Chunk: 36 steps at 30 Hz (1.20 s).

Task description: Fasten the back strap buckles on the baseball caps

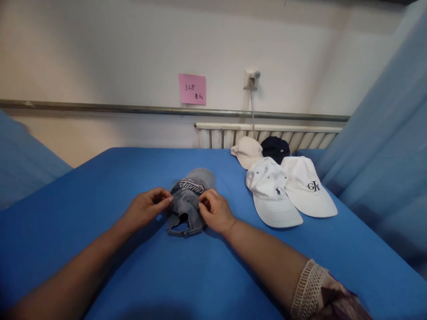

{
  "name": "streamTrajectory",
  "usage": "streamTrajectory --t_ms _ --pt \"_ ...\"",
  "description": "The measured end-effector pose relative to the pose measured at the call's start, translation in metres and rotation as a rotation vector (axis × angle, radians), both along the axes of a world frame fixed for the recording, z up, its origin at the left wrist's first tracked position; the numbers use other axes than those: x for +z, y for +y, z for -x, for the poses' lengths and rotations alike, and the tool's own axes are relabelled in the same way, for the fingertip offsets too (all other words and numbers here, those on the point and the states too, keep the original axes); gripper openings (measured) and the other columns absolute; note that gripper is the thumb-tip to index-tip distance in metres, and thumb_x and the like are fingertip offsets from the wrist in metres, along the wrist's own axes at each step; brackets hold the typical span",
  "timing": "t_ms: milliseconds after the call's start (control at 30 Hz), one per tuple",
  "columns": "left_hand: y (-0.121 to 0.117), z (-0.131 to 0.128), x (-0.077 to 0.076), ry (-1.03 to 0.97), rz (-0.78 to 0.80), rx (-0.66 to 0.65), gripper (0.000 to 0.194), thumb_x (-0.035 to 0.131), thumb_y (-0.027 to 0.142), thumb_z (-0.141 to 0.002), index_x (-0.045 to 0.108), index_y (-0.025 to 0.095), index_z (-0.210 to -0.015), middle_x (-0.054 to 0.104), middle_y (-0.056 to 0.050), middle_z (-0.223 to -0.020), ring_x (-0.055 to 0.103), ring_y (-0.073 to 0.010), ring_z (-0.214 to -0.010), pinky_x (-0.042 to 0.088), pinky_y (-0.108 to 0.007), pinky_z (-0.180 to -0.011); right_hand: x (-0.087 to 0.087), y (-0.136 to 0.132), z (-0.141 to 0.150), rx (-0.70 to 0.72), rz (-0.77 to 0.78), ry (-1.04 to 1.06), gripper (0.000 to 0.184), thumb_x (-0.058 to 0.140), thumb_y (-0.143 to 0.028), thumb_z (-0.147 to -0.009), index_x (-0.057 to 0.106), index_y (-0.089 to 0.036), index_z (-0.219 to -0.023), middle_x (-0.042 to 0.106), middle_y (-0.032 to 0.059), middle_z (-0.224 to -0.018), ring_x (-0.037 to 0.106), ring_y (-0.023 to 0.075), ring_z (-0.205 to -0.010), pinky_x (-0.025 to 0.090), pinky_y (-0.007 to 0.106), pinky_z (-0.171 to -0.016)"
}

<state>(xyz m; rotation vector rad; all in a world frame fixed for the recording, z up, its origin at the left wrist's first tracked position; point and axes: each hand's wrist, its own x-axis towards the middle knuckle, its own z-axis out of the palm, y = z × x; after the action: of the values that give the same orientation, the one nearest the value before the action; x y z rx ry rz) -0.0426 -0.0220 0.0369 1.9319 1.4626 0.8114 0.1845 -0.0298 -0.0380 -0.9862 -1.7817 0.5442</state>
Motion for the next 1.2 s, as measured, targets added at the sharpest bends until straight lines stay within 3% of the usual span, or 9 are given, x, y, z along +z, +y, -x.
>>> streamTrajectory --t_ms 133,233,367,600,767,900,1000,1067,1200 --pt "-0.002 -0.005 -0.009 0.246 0.004 -0.106 0.021 0.059 0.039 -0.077 0.065 0.019 -0.083 0.069 -0.002 -0.076 0.063 -0.0204 -0.068 0.045 -0.03 -0.062 -0.005 0.006 -0.001 -0.115 0.075 -0.185 0.034 0.062 -0.012 -0.078 0.058 -0.022 -0.11 0.06 0.0067 -0.113 0.056 0.0218 -0.104 0.046 0.038 -0.092" --pt "-0.004 -0.008 -0.014 0.411 -0.009 -0.122 0.019 0.061 0.032 -0.075 0.064 0.019 -0.088 0.071 -0.005 -0.086 0.065 -0.0226 -0.074 0.043 -0.03 -0.063 -0.004 0.006 -0.001 -0.151 0.127 -0.328 0.038 0.064 -0.016 -0.08 0.058 -0.019 -0.117 0.061 0.0101 -0.118 0.053 0.0255 -0.112 0.042 0.042 -0.099" --pt "-0.004 -0.011 -0.016 0.559 -0.039 -0.153 0.013 0.06 0.023 -0.073 0.063 0.019 -0.085 0.07 -0.007 -0.086 0.064 -0.0224 -0.075 0.04 -0.029 -0.062 0.0 0.006 -0.001 -0.162 0.17 -0.456 0.028 0.063 -0.023 -0.086 0.064 -0.019 -0.113 0.066 0.011 -0.108 0.058 0.0258 -0.102 0.042 0.041 -0.095" --pt "-0.007 -0.018 -0.013 0.709 -0.074 -0.154 0.011 0.05 0.02 -0.078 0.061 0.02 -0.076 0.069 -0.007 -0.076 0.064 -0.0227 -0.069 0.037 -0.03 -0.058 0.003 0.007 -0.003 -0.158 0.174 -0.585 0.008 0.06 -0.024 -0.088 0.067 -0.021 -0.085 0.069 0.0065 -0.089 0.061 0.022 -0.087 0.041 0.032 -0.078" --pt "-0.007 -0.01 -0.005 0.626 -0.159 -0.022 0.006 0.05 0.022 -0.076 0.057 0.021 -0.076 0.067 -0.005 -0.077 0.061 -0.0217 -0.067 0.036 -0.03 -0.058 0.003 0.007 -0.002 -0.155 0.142 -0.626 0.009 0.057 -0.018 -0.086 0.065 -0.02 -0.082 0.07 0.0062 -0.086 0.061 0.021 -0.082 0.04 0.031 -0.074" --pt "-0.004 0.007 0.009 0.412 -0.218 0.03 0.005 0.052 0.023 -0.07 0.056 0.021 -0.073 0.065 -0.001 -0.072 0.059 -0.0199 -0.068 0.041 -0.03 -0.062 0.002 0.008 -0.003 -0.141 0.142 -0.605 0.007 0.058 -0.017 -0.084 0.064 -0.02 -0.082 0.07 0.0064 -0.085 0.062 0.0209 -0.08 0.04 0.032 -0.075" --pt "0.003 0.013 0.014 0.192 -0.209 0.082 0.016 0.051 0.03 -0.076 0.063 0.02 -0.08 0.068 -0.001 -0.077 0.062 -0.0197 -0.074 0.046 -0.029 -0.069 0.0 0.009 -0.003 -0.137 0.127 -0.588 0.007 0.058 -0.016 -0.084 0.063 -0.02 -0.082 0.069 0.0055 -0.085 0.061 0.02 -0.08 0.04 0.031 -0.076" --pt "0.013 0.009 0.013 0.159 -0.184 0.113 0.028 0.053 0.038 -0.078 0.068 0.019 -0.093 0.07 -0.003 -0.083 0.064 -0.0204 -0.076 0.048 -0.03 -0.071 -0.001 0.009 -0.002 -0.141 0.111 -0.573 0.008 0.057 -0.017 -0.084 0.063 -0.02 -0.082 0.069 0.0047 -0.084 0.061 0.0192 -0.08 0.04 0.03 -0.075" --pt "0.037 -0.008 0.007 0.242 -0.084 -0.107 0.036 0.056 0.038 -0.077 0.071 0.018 -0.103 0.075 -0.005 -0.093 0.067 -0.0219 -0.083 0.05 -0.031 -0.075 -0.001 0.013 -0.002 -0.16 0.127 -0.487 0.008 0.057 -0.02 -0.086 0.064 -0.021 -0.082 0.069 0.0029 -0.082 0.061 0.0179 -0.077 0.039 0.028 -0.069"
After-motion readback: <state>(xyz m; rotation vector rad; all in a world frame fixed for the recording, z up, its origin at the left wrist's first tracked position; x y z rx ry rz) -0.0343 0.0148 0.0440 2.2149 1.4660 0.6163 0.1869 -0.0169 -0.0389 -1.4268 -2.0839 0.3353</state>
